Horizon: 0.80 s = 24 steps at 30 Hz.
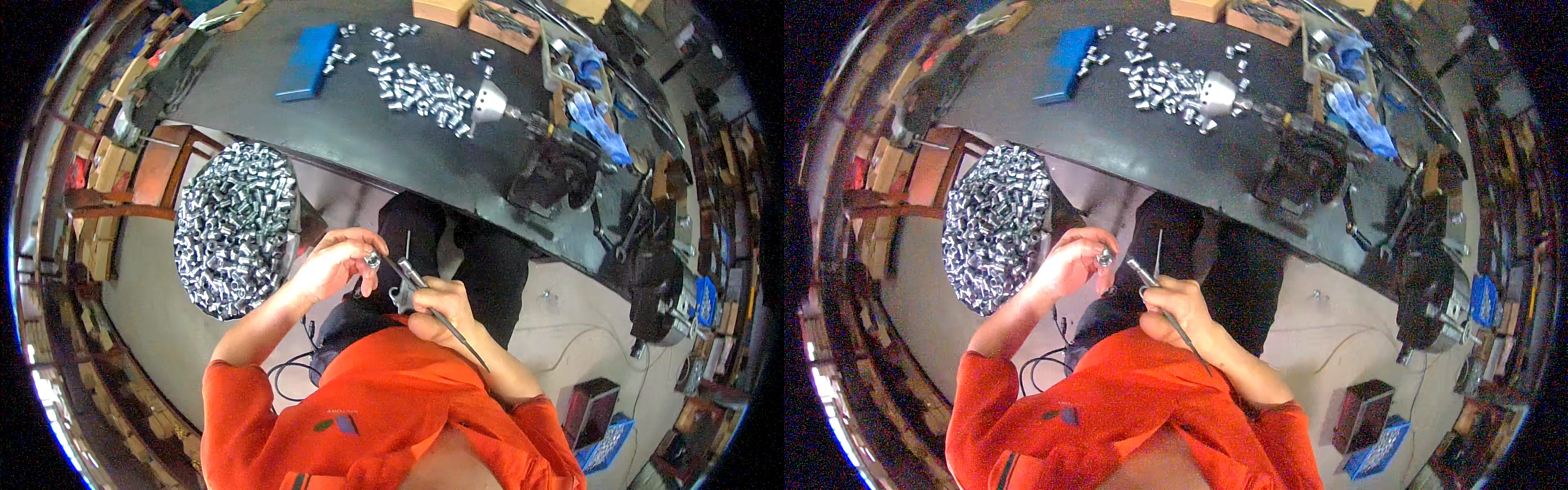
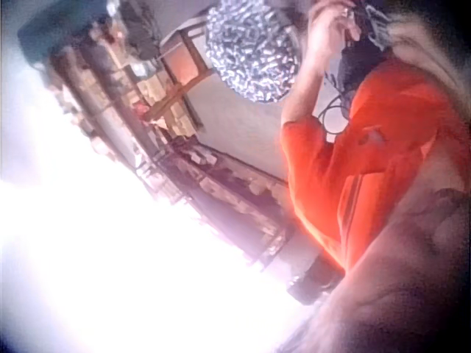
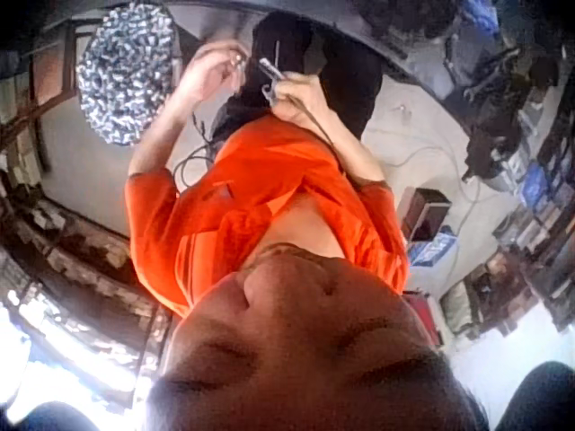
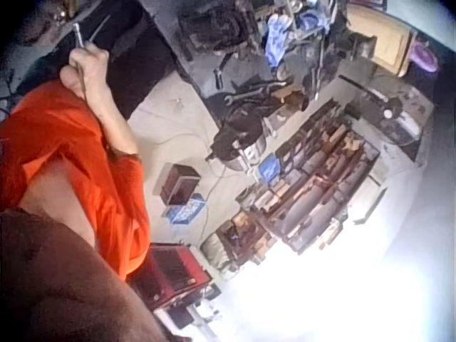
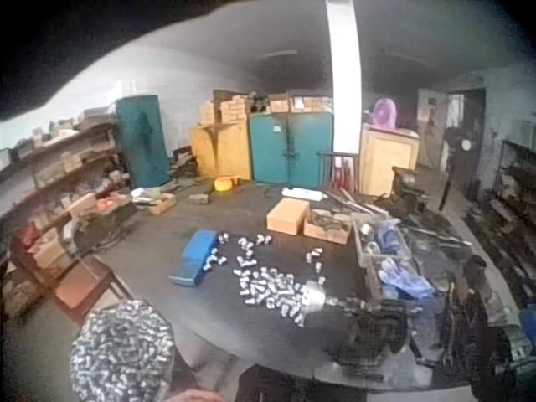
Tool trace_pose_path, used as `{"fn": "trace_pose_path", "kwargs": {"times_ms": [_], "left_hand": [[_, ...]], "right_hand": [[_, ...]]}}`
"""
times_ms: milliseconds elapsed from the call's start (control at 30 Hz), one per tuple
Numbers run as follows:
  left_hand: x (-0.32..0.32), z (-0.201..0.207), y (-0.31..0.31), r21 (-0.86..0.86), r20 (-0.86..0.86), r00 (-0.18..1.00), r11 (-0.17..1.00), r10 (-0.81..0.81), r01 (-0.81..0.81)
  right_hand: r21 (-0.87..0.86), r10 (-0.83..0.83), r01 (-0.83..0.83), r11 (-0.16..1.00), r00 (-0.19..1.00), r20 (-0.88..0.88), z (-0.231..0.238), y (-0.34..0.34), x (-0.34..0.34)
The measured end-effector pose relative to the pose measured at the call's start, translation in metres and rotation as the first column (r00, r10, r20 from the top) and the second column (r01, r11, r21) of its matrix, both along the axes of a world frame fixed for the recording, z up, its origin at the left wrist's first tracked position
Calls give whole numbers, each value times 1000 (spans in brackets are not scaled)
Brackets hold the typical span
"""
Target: The person picks up metal bolts from a round container and places them into a pile on a metal workbench.
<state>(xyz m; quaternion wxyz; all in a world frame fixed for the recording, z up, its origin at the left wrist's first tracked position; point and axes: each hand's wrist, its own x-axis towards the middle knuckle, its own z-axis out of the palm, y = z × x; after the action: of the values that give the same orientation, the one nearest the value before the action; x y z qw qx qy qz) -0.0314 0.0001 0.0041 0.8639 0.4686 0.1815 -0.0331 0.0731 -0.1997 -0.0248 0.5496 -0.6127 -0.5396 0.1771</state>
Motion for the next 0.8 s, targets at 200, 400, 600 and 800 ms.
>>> {"fn": "trace_pose_path", "kwargs": {"times_ms": [200,400,600,800], "left_hand": [[4,-17,-8,-158,-14,1000,987,9,-11],[4,-12,-5,102,-37,999,995,15,-11],[11,-1,-5,548,7,975,816,-223,183],[14,-5,-4,485,44,970,854,-240,189]], "right_hand": [[-62,16,-14,998,1000,20,-6,-3,3],[-106,44,-42,993,999,18,-7,2,2],[-191,94,-77,979,992,84,-4,5,5],[-175,61,-53,983,997,40,-5,2,4]]}}
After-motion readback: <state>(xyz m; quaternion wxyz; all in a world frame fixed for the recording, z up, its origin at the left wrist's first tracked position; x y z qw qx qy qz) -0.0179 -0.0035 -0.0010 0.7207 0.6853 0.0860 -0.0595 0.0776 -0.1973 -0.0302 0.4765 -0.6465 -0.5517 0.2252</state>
